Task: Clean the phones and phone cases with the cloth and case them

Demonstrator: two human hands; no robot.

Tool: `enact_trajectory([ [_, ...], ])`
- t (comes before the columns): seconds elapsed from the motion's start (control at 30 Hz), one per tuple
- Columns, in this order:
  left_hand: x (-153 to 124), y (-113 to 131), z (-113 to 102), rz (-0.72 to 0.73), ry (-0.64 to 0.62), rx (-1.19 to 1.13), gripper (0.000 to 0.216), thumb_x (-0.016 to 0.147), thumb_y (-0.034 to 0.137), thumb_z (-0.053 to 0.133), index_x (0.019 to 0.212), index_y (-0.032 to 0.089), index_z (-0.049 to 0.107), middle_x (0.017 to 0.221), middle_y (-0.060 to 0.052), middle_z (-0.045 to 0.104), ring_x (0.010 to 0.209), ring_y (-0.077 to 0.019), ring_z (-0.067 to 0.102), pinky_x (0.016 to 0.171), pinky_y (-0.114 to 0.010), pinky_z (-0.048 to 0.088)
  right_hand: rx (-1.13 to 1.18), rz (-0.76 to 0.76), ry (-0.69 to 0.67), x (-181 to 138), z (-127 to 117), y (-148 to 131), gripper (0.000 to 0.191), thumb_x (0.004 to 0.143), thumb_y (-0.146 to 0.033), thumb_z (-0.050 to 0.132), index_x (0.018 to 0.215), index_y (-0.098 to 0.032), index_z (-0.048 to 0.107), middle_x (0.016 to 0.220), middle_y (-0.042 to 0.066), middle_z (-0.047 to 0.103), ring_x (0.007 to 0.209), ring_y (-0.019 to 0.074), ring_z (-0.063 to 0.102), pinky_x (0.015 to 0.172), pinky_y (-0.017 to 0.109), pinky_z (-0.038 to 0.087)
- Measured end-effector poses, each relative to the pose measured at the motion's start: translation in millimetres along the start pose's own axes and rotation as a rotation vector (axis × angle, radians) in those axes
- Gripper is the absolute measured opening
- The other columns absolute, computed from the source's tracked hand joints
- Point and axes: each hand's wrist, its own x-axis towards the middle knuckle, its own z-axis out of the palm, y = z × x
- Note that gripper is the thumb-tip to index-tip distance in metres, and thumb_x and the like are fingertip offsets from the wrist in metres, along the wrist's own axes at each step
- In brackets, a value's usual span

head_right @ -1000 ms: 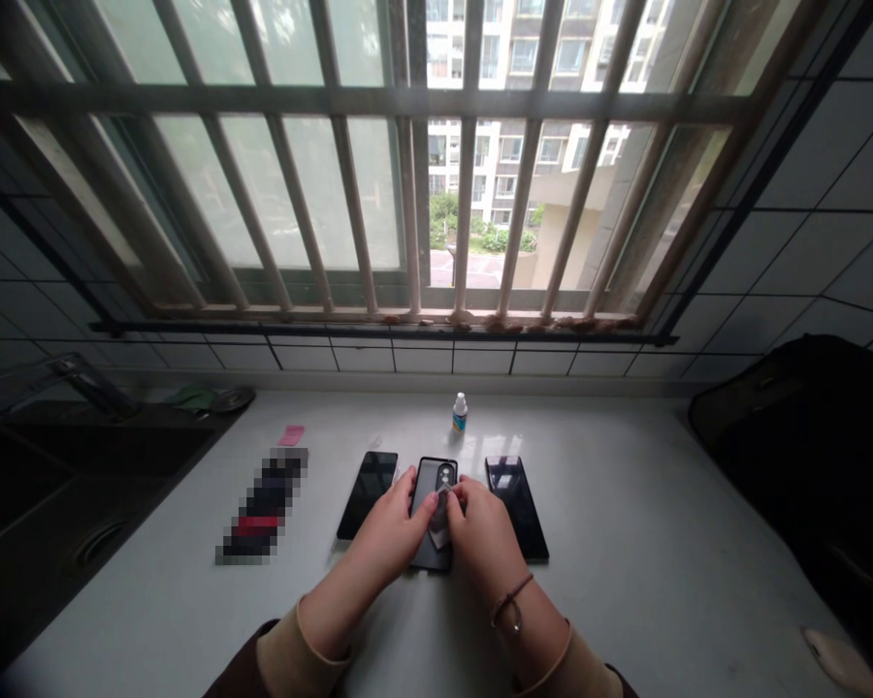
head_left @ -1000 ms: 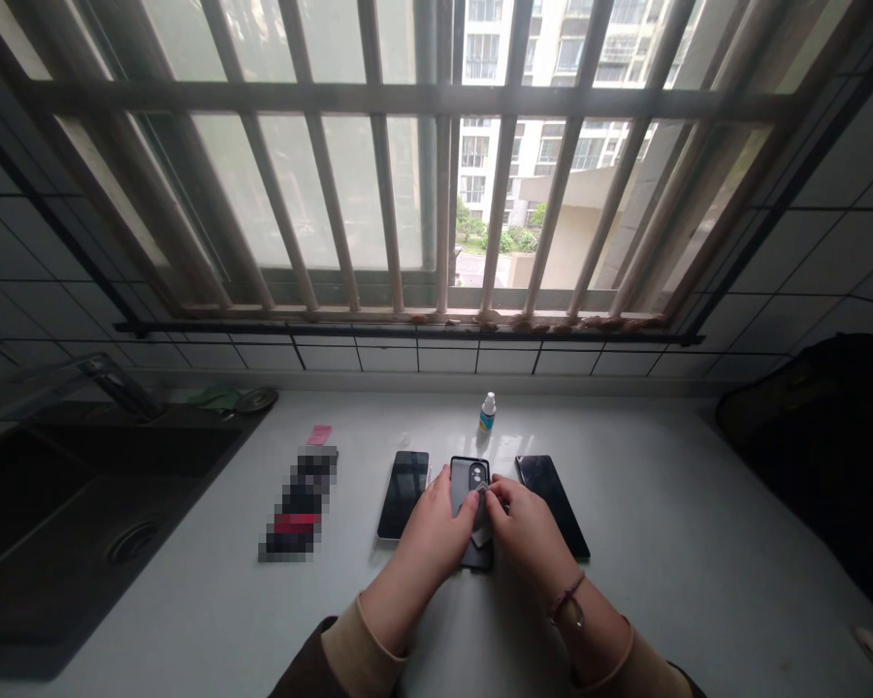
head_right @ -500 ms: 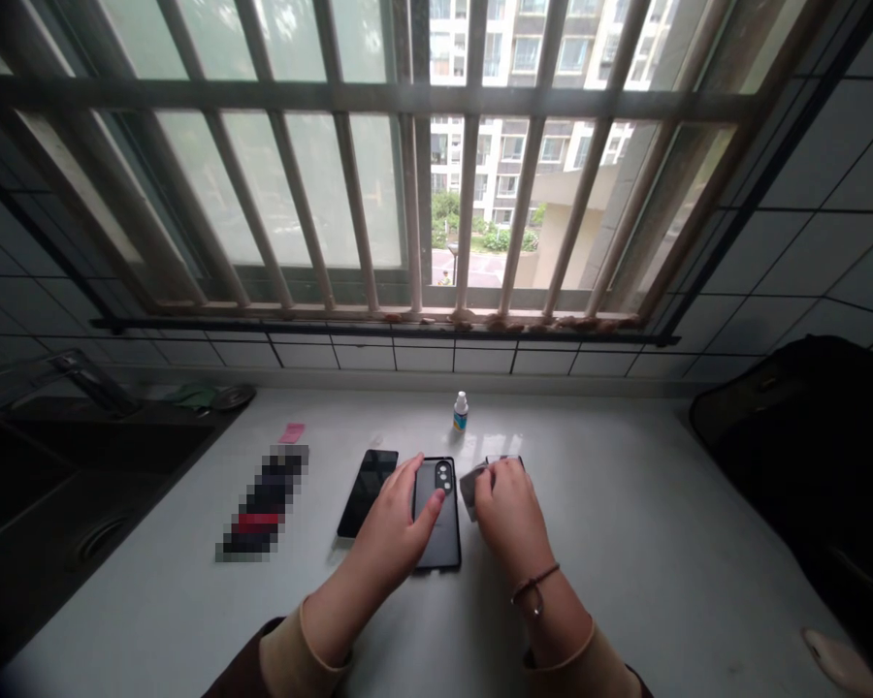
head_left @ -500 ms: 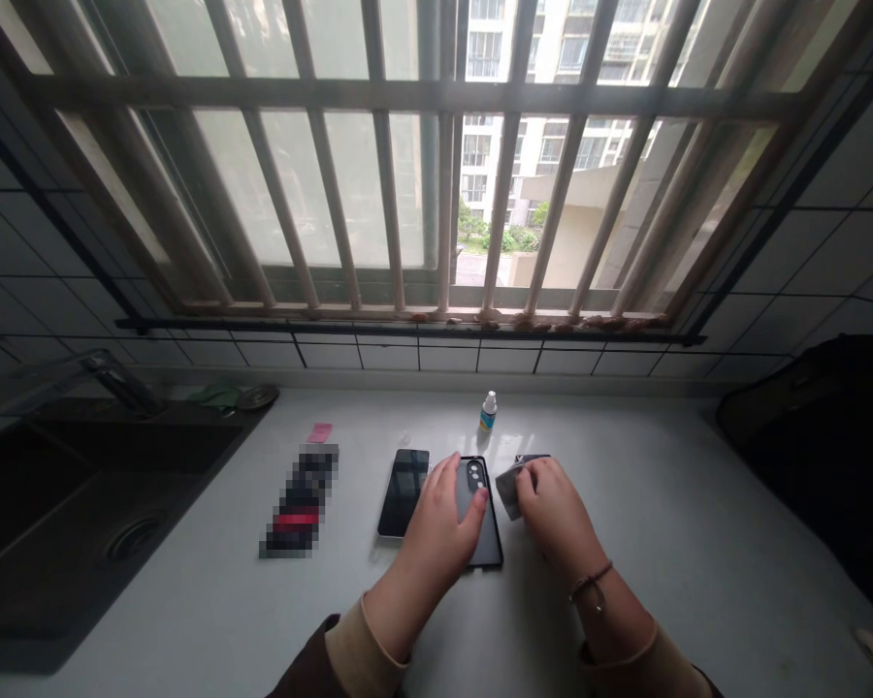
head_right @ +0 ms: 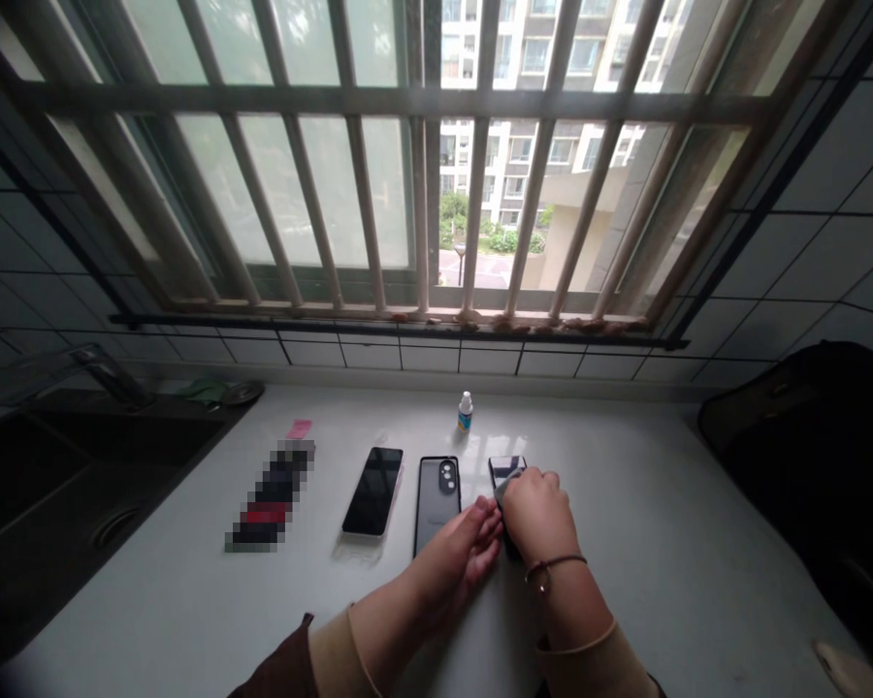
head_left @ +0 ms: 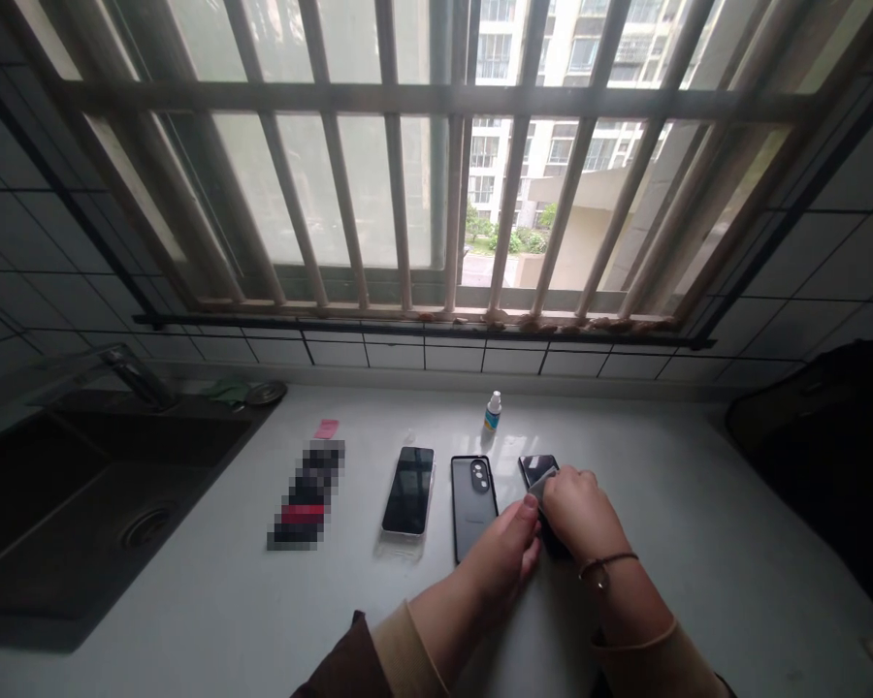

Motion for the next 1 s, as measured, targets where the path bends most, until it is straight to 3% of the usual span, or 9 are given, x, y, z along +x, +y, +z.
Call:
enact_trajectory([
  [0.13, -4.4, 6.1, 2.0, -0.020, 0.021, 0.018, 0.080, 0.092, 0.072, 0.066, 0.151, 0.018, 0.057, 0.168, -0.019, 0.044, 0.161, -0.0307, 0.033, 0.130, -0.040, 0.026, 0.058, 0.064, -0.010, 4.7, 7.2, 3.6, 0.022, 0.097, -0.010, 0.055, 0.090, -0.013, 0.075, 0.104, 0.025, 0.072, 0.097, 0.0349, 0.069, 0.082, 0.043, 0.052],
  [0.3, -9.0, 10.5, 5.1, -0.015, -0.017, 0.004, 0.070, 0.098, 0.066, 0.061, 0.151, 0.021, 0.059, 0.166, -0.015, 0.048, 0.162, -0.0293, 0.030, 0.131, -0.041, 0.023, 0.214, 0.163, -0.002, 8.5, 14.6, 2.7, 0.030, 0.105, -0.024, 0.043, 0.104, -0.014, 0.071, 0.091, 0.020, 0.074, 0.083, 0.0303, 0.072, 0.073, 0.036, 0.049],
  [0.47, -12.2, 14.7, -1.2, 0.002, 0.011, -0.028, 0.094, 0.091, 0.074, 0.066, 0.160, 0.013, 0.046, 0.170, -0.023, 0.039, 0.158, -0.0320, 0.038, 0.127, -0.041, 0.033, 0.385, 0.204, 0.039, 14.0, 9.3, 3.2, 0.032, 0.104, -0.026, 0.036, 0.097, -0.016, 0.067, 0.093, 0.020, 0.073, 0.089, 0.0307, 0.071, 0.075, 0.036, 0.046],
  [0.63, -12.3, 27.4, -11.3, 0.228, 0.105, 0.118, 0.085, 0.096, 0.076, 0.057, 0.151, 0.012, 0.056, 0.157, -0.023, 0.055, 0.146, -0.0360, 0.052, 0.120, -0.047, 0.043, 0.625, 0.213, 0.093, 17.2, -5.7, -1.5, 0.037, 0.104, -0.037, 0.030, 0.098, -0.021, 0.063, 0.091, 0.010, 0.073, 0.086, 0.0254, 0.069, 0.073, 0.032, 0.048],
  [0.73, -10.6, 32.9, -10.2, 0.304, 0.173, 0.051, 0.072, 0.101, 0.069, 0.053, 0.147, 0.014, 0.061, 0.150, -0.019, 0.063, 0.145, -0.0346, 0.054, 0.121, -0.047, 0.042, 0.831, 0.136, 0.059, 8.3, -11.6, -18.4, 0.043, 0.106, -0.047, 0.028, 0.099, -0.022, 0.063, 0.087, 0.004, 0.072, 0.079, 0.0212, 0.068, 0.069, 0.028, 0.050],
  [0.87, -10.1, 36.6, -6.6, 0.124, 0.173, -0.246, 0.075, 0.101, 0.071, 0.050, 0.149, 0.014, 0.061, 0.142, -0.018, 0.070, 0.140, -0.0369, 0.059, 0.122, -0.052, 0.043, 1.321, -0.023, -0.146, -11.1, -17.7, -48.2, 0.035, 0.101, -0.053, 0.048, 0.094, -0.022, 0.062, 0.081, 0.000, 0.064, 0.075, 0.0187, 0.061, 0.069, 0.027, 0.049],
  [1.0, -13.5, 49.1, -11.9, -0.030, 0.138, -0.397, 0.084, 0.098, 0.076, 0.050, 0.148, 0.010, 0.061, 0.135, -0.022, 0.073, 0.130, -0.0407, 0.067, 0.114, -0.056, 0.050, 1.441, -0.112, -0.245, -21.0, -25.9, -58.9, 0.034, 0.099, -0.054, 0.058, 0.089, -0.021, 0.062, 0.079, -0.001, 0.062, 0.072, 0.0167, 0.058, 0.065, 0.025, 0.047],
])
